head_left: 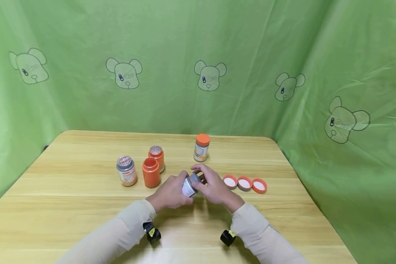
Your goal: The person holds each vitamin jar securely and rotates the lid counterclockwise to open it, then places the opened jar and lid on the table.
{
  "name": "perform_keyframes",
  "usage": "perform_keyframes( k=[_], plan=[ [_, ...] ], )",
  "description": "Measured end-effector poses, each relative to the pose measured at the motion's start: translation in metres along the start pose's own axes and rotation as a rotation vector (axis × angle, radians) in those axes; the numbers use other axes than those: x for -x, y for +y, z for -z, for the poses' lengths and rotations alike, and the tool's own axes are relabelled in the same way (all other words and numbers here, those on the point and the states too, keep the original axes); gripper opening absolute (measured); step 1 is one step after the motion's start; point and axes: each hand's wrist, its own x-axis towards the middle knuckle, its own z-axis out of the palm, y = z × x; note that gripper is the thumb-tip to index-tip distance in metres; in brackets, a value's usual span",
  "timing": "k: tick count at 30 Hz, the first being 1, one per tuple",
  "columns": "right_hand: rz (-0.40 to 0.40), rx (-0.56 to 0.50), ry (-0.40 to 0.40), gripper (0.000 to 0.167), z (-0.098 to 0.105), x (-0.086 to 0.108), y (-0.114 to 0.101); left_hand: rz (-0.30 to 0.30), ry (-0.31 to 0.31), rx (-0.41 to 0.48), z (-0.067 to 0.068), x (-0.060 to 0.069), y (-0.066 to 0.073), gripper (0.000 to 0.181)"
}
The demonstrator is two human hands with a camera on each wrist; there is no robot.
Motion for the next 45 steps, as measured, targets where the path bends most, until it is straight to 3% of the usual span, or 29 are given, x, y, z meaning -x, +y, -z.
perform_keyframes(
  k=[6,11,23,26,33,45],
  plan=[
    [-0.091,0.121,0.051,0.038,-0.0027,-0.0015,-0.0051,-0.013,0.004,-0.022,-0.0013,-0.0006,0.002,0.063],
    [-0.143,0.105,0.053,0.036,-0.0027,-0.0031,-0.0089,-0.011,0.005,-0.012,0.0007,-0.0009,0.0027,0.062],
    [-0.064,0.017,-0.065,0.038,0.0036,-0.0021,-0.0097,-0.012,0.011,-0.029,0.0017,-0.0009,0.0008,0.063],
    [-0.066,0.042,-0.06,0.039,0.0036,-0.0022,-0.0094,-0.007,0.008,-0.026,0.0015,-0.0007,0.0012,0.064],
    [-0.163,0.068,-0.028,0.044,-0.0011,-0.0013,-0.0082,-0.009,0.001,-0.036,-0.0006,0.0003,0.0021,0.065],
    [-0.101,-0.01,-0.031,0.043,0.0003,-0.0002,-0.0094,0.016,-0.008,-0.024,-0.0007,-0.0004,-0.001,0.066]
  ],
)
